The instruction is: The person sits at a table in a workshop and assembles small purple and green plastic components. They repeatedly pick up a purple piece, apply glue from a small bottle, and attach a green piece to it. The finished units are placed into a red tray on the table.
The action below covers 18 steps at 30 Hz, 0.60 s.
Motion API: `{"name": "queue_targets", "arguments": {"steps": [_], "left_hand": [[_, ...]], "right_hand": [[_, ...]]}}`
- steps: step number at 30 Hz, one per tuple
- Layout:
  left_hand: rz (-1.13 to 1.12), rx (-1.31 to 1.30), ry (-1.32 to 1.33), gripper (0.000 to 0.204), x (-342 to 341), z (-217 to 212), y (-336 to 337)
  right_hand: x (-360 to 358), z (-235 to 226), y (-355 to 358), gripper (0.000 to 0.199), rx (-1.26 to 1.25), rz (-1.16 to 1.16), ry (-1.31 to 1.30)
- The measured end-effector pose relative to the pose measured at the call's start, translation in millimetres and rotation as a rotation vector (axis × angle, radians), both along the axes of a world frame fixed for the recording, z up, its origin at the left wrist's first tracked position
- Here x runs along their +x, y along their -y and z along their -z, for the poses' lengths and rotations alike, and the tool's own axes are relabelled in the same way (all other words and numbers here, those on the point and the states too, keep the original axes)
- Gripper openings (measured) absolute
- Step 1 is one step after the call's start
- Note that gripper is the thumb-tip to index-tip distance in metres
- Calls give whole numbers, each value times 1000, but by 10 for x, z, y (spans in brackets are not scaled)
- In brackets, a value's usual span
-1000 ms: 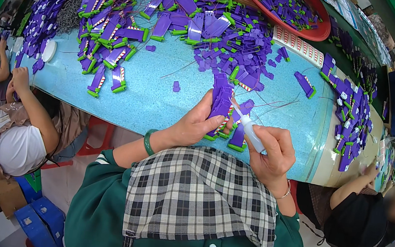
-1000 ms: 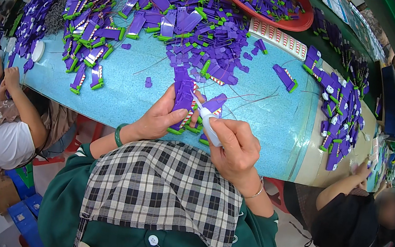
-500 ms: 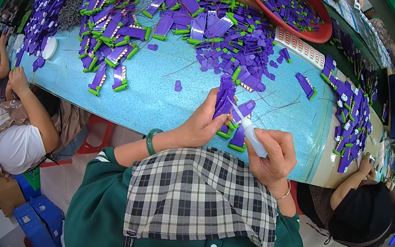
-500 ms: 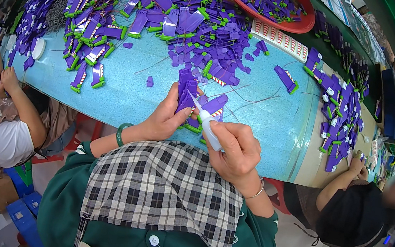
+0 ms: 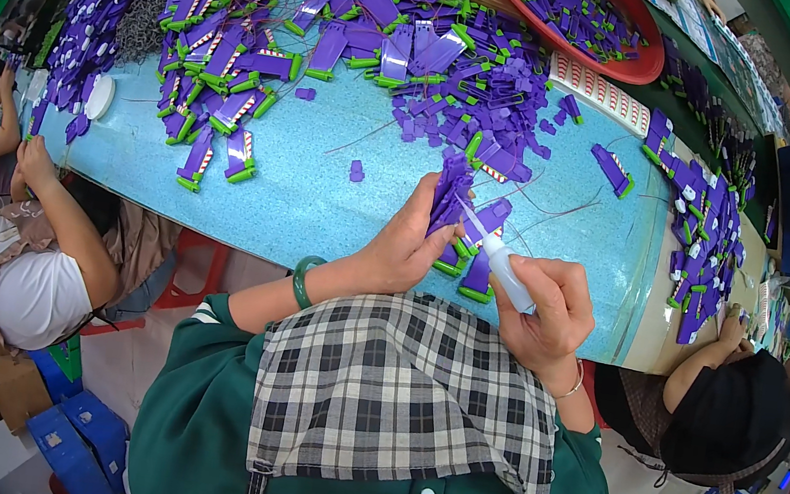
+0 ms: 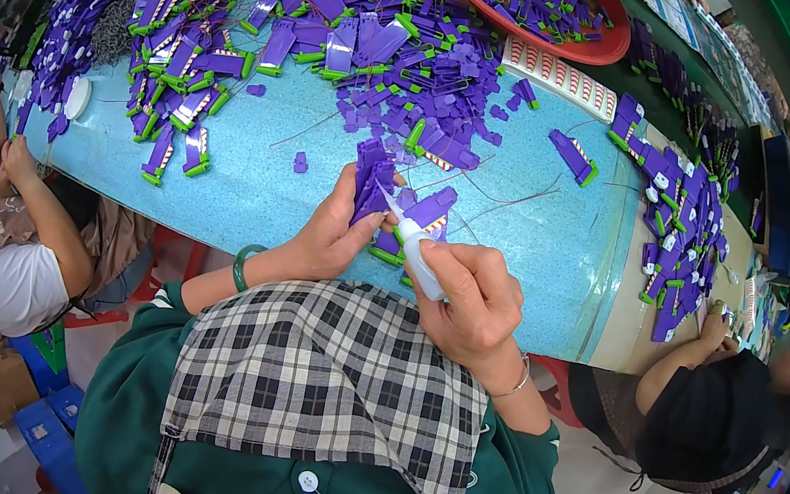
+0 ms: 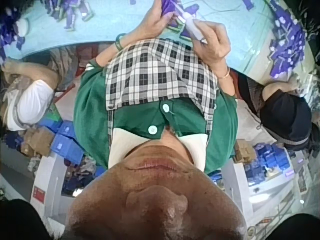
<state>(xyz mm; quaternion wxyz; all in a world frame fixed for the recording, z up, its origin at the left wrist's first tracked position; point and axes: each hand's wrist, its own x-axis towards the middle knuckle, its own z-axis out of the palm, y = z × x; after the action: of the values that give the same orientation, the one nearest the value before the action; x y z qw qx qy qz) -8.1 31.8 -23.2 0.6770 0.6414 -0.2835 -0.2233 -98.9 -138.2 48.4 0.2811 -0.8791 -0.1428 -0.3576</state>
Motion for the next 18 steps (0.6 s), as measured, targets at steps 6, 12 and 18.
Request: {"name": "queue_targets", "arguments": {"steps": [6,12,18], "left_hand": [[85,-368,-469,50,82,-129,-33],[32,-400,-442,50,64,-129,-40],[43,-331,-292,47,64,-71,-39]], "right_hand": [[-21,-7,3,43,13,-10,1],[-16,6,-7,40,6,-14,-29],[-1,-13,-19,39,4,-34,-26]]}}
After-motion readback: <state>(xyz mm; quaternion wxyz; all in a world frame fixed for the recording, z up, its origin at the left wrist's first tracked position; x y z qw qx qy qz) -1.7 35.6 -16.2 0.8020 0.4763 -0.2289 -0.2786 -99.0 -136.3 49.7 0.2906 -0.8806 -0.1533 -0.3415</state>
